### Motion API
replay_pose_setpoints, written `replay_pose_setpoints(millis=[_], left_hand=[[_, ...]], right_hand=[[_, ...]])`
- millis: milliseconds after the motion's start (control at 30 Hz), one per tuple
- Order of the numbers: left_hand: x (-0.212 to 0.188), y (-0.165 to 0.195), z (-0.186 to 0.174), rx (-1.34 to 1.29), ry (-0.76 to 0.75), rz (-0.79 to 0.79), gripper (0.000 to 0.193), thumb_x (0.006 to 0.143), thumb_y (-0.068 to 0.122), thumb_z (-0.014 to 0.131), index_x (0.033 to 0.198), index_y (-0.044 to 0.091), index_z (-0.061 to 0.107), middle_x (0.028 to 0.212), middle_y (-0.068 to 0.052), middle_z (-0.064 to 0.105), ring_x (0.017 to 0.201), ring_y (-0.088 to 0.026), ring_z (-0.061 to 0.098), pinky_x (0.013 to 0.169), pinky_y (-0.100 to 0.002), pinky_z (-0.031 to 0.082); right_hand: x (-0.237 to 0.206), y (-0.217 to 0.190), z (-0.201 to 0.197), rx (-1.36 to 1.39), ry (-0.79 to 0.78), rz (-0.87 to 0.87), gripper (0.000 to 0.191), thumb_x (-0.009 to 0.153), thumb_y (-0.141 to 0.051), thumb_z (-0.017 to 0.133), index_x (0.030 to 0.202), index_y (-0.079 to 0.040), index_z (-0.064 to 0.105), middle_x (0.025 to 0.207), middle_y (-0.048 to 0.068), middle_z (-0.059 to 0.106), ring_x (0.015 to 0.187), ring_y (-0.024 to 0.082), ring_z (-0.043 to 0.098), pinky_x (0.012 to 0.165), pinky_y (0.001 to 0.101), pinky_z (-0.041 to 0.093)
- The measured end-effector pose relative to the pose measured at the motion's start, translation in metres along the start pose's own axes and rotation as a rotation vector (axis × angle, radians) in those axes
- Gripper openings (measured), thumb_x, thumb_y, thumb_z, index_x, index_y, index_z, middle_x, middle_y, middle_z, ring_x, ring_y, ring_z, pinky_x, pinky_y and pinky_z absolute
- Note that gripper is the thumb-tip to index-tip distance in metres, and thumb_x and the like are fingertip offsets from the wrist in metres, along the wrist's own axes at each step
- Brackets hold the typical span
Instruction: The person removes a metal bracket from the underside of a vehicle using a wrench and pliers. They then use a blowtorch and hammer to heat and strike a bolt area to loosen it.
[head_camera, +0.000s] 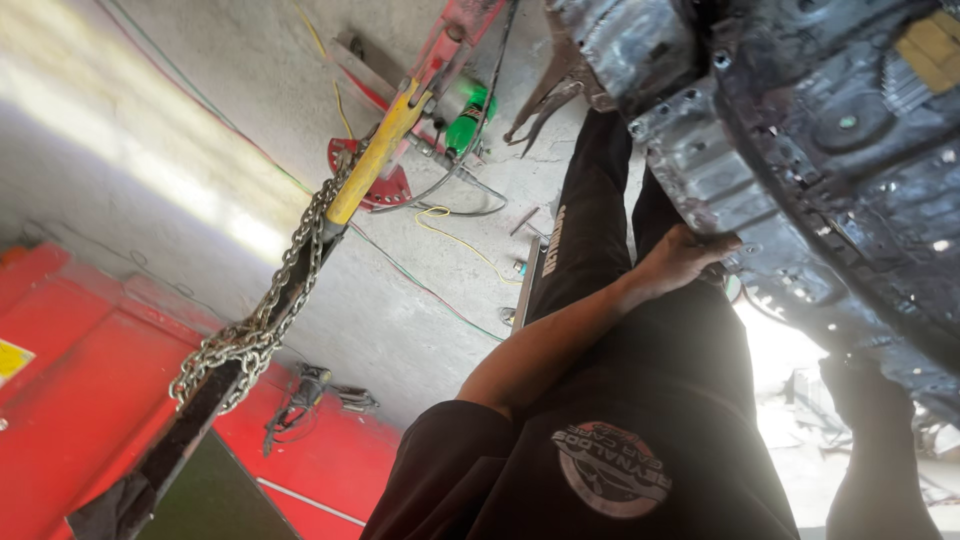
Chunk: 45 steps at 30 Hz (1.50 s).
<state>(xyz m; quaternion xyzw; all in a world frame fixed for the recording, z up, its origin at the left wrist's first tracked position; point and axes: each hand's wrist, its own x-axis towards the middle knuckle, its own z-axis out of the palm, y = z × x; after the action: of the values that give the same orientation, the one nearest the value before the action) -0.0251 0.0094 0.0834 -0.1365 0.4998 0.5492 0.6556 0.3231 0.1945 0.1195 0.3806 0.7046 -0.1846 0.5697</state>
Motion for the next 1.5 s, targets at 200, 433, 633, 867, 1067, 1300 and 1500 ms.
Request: replay_pose_setpoints(millis=[200,433,633,867,1067,1300,1500], left_hand=[[0.005,-0.015,-0.007,-0.087,-0.018,-0.042,0.045,0.099,0.027,0.067,0.128,-0.007,0.065,0.112,-0.018,0.072,0.087,-0.024,0.074,0.072,-0.039,0.067],[0.014,-0.036,-0.017,-0.195,-0.026,-0.119,0.046,0.102,0.026,0.067,0.130,-0.010,0.059,0.112,-0.023,0.069,0.089,-0.028,0.075,0.070,-0.043,0.066],[0.010,-0.045,-0.028,-0.183,-0.078,-0.109,0.025,0.108,0.027,0.061,0.108,0.002,0.062,0.100,-0.008,0.065,0.094,-0.032,0.076,0.080,-0.050,0.068],[0.005,-0.022,-0.021,-0.056,-0.064,-0.276,0.032,0.105,0.038,0.056,0.114,0.007,0.059,0.111,-0.020,0.072,0.106,-0.032,0.070,0.088,-0.048,0.059],[0.002,-0.019,-0.025,-0.033,-0.005,-0.274,0.035,0.106,0.041,0.057,0.120,0.009,0.054,0.113,-0.019,0.070,0.107,-0.035,0.069,0.089,-0.049,0.058],[0.006,-0.025,-0.030,-0.061,-0.045,-0.304,0.052,0.106,0.048,0.052,0.132,0.003,0.054,0.126,-0.019,0.066,0.119,-0.033,0.064,0.101,-0.047,0.055],[0.003,-0.015,-0.018,0.082,0.022,-0.303,0.060,0.104,0.052,0.051,0.131,-0.003,0.055,0.125,-0.020,0.067,0.115,-0.033,0.065,0.099,-0.047,0.054]], right_hand=[[-0.003,0.007,0.019,0.261,-0.022,0.164,0.075,0.094,-0.057,0.063,0.154,-0.012,0.053,0.133,0.019,0.066,0.117,0.036,0.063,0.100,0.0458,0.048],[0.002,0.014,0.048,0.681,0.154,0.233,0.074,0.093,-0.048,0.071,0.157,-0.016,0.050,0.142,0.019,0.058,0.128,0.034,0.054,0.104,0.0427,0.041],[0.005,0.023,0.106,0.976,0.507,-0.023,0.054,0.089,-0.021,0.082,0.137,-0.005,0.063,0.121,0.008,0.076,0.110,0.020,0.073,0.091,0.0299,0.056],[-0.003,0.011,0.108,1.422,0.508,0.052,0.032,0.087,-0.011,0.079,0.114,0.002,0.066,0.108,0.012,0.076,0.100,0.019,0.076,0.081,0.0294,0.063],[-0.012,-0.001,0.086,2.304,0.324,0.324,0.035,0.107,-0.029,0.063,0.105,0.006,0.063,0.102,0.019,0.076,0.084,0.029,0.078,0.071,0.0332,0.066],[-0.005,0.001,0.097,2.450,0.400,0.269,0.034,0.103,-0.024,0.064,0.108,0.009,0.060,0.097,0.025,0.073,0.078,0.037,0.076,0.065,0.0402,0.067],[0.005,0.002,0.104,2.404,0.377,0.367,0.034,0.102,-0.024,0.066,0.106,0.009,0.060,0.094,0.027,0.074,0.075,0.035,0.077,0.064,0.0423,0.066]])
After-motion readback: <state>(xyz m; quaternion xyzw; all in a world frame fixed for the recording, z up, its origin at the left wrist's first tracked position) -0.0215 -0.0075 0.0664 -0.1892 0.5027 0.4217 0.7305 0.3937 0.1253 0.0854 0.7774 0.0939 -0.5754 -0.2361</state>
